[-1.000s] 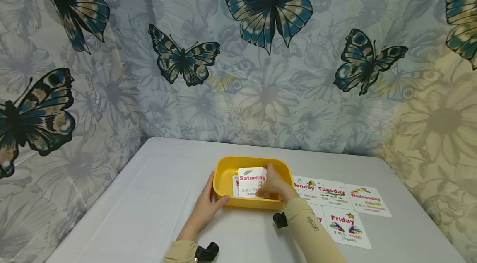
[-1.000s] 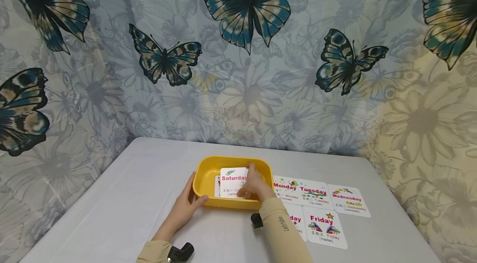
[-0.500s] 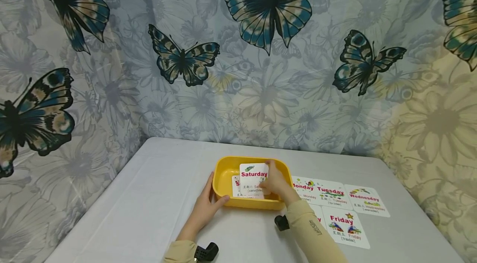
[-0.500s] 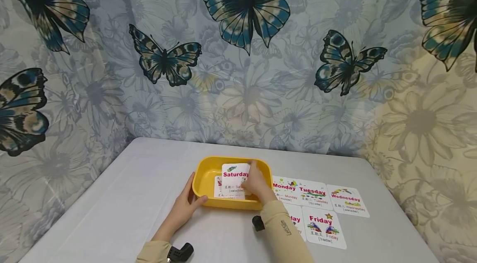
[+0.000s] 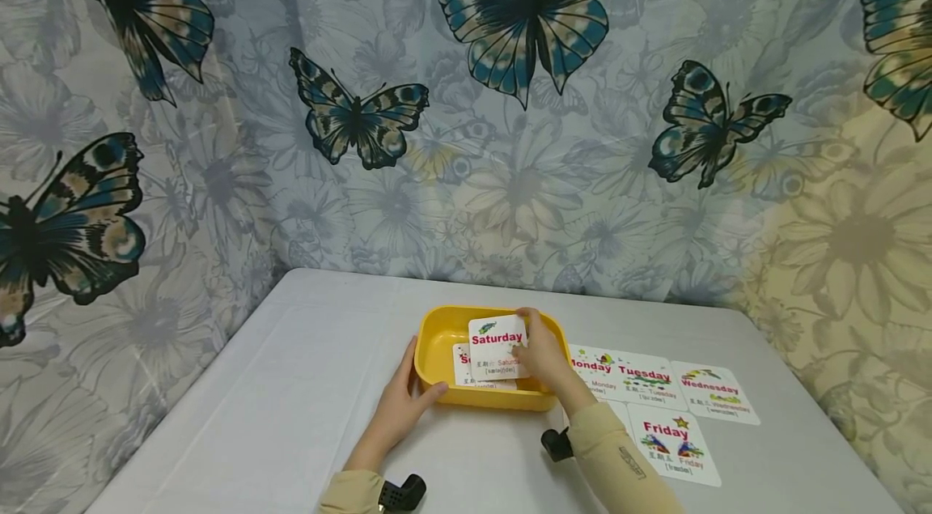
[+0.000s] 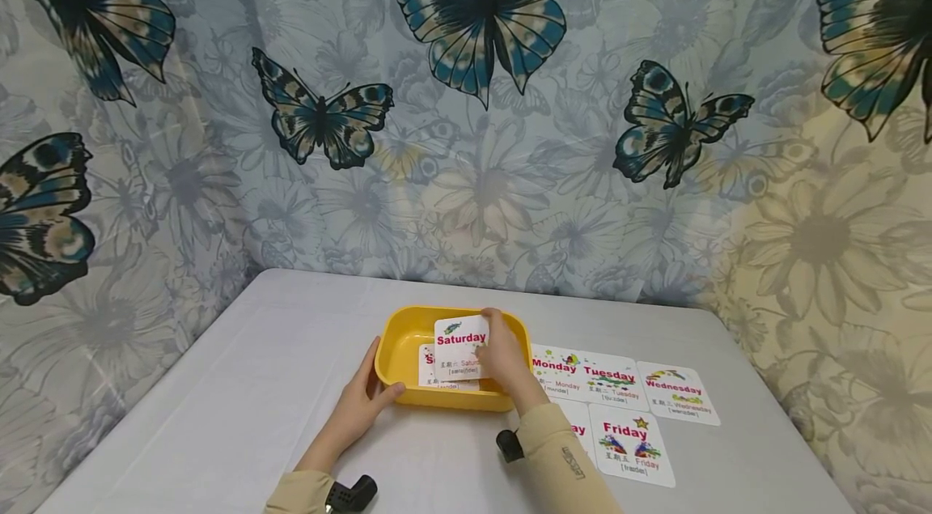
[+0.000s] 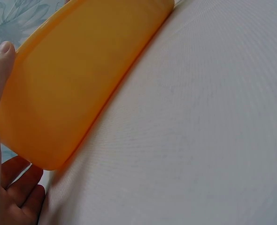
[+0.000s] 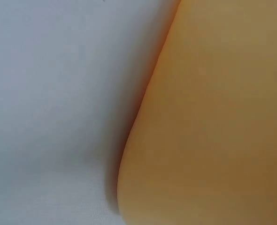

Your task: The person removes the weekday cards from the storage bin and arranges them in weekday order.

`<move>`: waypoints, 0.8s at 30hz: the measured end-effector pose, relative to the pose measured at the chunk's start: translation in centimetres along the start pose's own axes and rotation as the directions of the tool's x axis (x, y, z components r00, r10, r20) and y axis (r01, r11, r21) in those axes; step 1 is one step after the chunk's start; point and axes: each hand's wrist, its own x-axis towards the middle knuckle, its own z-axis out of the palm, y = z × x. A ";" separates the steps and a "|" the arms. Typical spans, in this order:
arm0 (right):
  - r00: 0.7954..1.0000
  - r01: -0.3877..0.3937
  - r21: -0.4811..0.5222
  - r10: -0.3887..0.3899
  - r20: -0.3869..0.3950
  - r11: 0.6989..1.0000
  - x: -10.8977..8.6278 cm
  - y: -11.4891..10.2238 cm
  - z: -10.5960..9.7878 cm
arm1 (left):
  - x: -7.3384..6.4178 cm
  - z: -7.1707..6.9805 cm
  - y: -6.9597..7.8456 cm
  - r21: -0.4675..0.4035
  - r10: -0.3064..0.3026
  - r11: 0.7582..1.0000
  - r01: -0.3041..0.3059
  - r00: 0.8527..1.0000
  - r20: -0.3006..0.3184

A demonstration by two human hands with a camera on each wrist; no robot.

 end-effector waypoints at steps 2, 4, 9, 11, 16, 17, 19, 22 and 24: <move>1.000 0.027 0.023 -0.026 -0.009 0.999 -0.3 0.0 -0.1 | 0.0 0.0 0.0 -0.001 0.000 1.000 0.000 1.000 0.001; 0.999 0.045 0.064 -0.044 -0.018 0.997 -0.7 0.0 -0.3 | 0.0 0.0 0.0 -0.002 0.001 1.000 -0.001 1.000 0.000; 0.997 0.077 0.172 -0.072 -0.038 0.982 -1.6 0.1 -1.1 | -0.1 0.0 0.0 -0.002 0.004 1.000 -0.004 1.000 -0.001; 0.995 0.087 0.189 -0.078 -0.054 0.978 -2.0 0.1 -1.4 | -0.1 0.0 0.1 -0.001 0.004 1.000 -0.004 1.000 0.000; 0.995 0.089 0.259 -0.075 -0.062 0.962 -2.8 0.0 -2.4 | 0.0 0.0 0.0 0.007 -0.005 1.000 0.005 1.000 -0.002; 0.996 0.084 0.280 -0.071 -0.058 0.956 -2.9 0.0 -2.6 | 0.0 0.0 0.0 0.008 -0.008 1.000 0.008 1.000 -0.003; 0.997 0.072 0.315 -0.059 -0.051 0.946 -3.3 -0.1 -2.9 | 0.0 0.0 0.0 0.009 -0.009 1.000 0.009 1.000 -0.004; 0.998 0.047 0.358 -0.033 -0.044 0.933 -3.9 -0.1 -3.2 | 0.0 0.0 -0.1 0.009 -0.004 1.000 0.004 1.000 -0.005; 0.999 0.027 0.382 -0.014 -0.036 0.924 -4.4 0.0 -3.4 | 0.0 0.0 -0.2 0.007 -0.002 1.000 0.002 1.000 -0.004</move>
